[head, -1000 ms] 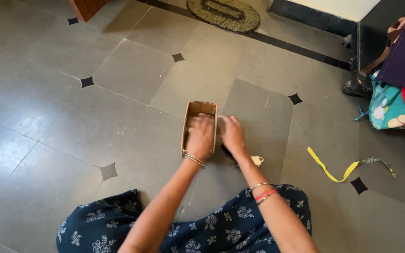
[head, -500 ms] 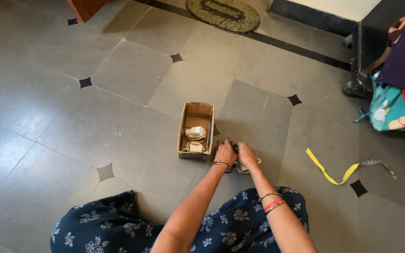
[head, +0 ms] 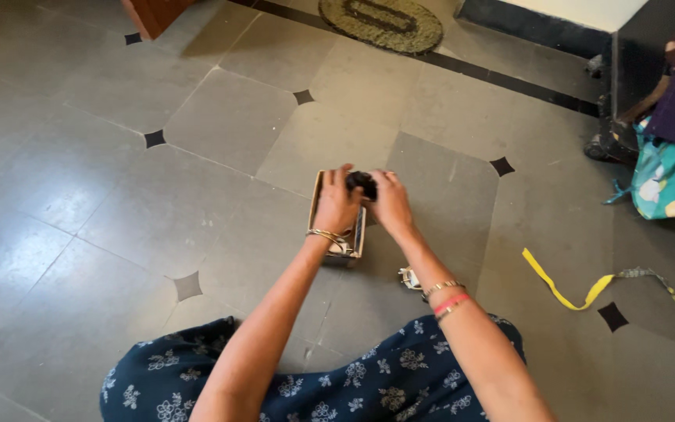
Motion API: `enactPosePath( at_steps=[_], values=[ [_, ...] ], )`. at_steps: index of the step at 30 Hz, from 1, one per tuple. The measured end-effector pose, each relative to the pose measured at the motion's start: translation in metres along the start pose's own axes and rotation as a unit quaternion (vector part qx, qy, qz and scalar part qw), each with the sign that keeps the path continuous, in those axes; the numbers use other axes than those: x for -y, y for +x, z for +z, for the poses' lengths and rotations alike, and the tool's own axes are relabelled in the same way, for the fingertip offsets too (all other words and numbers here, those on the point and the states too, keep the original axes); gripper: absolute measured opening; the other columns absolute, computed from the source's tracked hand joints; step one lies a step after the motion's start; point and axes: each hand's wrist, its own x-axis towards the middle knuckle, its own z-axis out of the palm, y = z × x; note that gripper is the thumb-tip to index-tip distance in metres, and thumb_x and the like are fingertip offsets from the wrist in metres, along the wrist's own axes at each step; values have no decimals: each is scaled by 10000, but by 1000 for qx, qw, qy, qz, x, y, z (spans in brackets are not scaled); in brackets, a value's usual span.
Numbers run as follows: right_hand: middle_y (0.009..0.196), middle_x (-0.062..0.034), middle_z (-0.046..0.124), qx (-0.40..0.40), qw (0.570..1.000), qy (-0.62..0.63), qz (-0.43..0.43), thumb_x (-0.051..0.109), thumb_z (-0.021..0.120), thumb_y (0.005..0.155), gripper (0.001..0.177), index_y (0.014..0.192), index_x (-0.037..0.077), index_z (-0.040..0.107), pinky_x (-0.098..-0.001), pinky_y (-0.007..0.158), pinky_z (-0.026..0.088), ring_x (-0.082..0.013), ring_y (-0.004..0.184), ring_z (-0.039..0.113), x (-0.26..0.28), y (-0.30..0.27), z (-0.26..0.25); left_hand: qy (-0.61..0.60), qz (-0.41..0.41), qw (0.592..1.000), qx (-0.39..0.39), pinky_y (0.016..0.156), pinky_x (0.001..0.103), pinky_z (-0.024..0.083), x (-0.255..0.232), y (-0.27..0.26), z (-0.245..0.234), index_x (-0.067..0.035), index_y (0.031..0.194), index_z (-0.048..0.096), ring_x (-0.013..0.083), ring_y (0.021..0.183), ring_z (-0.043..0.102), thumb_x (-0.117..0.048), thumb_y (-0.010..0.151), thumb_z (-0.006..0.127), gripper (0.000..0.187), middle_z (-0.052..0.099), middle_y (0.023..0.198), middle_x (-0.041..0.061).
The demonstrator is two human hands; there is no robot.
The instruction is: The person sits on the floor and organizes various electronic accessories, including power adapters and cables. They coil the cables around the adapters and place them into a small cardboard box.
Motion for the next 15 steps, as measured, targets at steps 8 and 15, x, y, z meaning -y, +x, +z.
enactPosePath(
  at_steps=[8,15],
  values=[
    [1075,-291,693,126,950,60,279,441,507,1015,476,1085,12,702,-515,926,511,-456,1054,655,-1,20,79,105,-128,981,102,967,501,502,92,-8,20,42,1433,394,518,1140,560,38,735,718,769,521,1259,371],
    [1089,-289,690,273,952,-130,42,220,473,1006,287,1064,1,649,-524,889,535,-466,1066,655,-36,24,118,336,-46,917,212,939,403,580,127,-21,55,137,1434,384,381,1164,657,-63,970,573,540,543,1366,317]
  ],
)
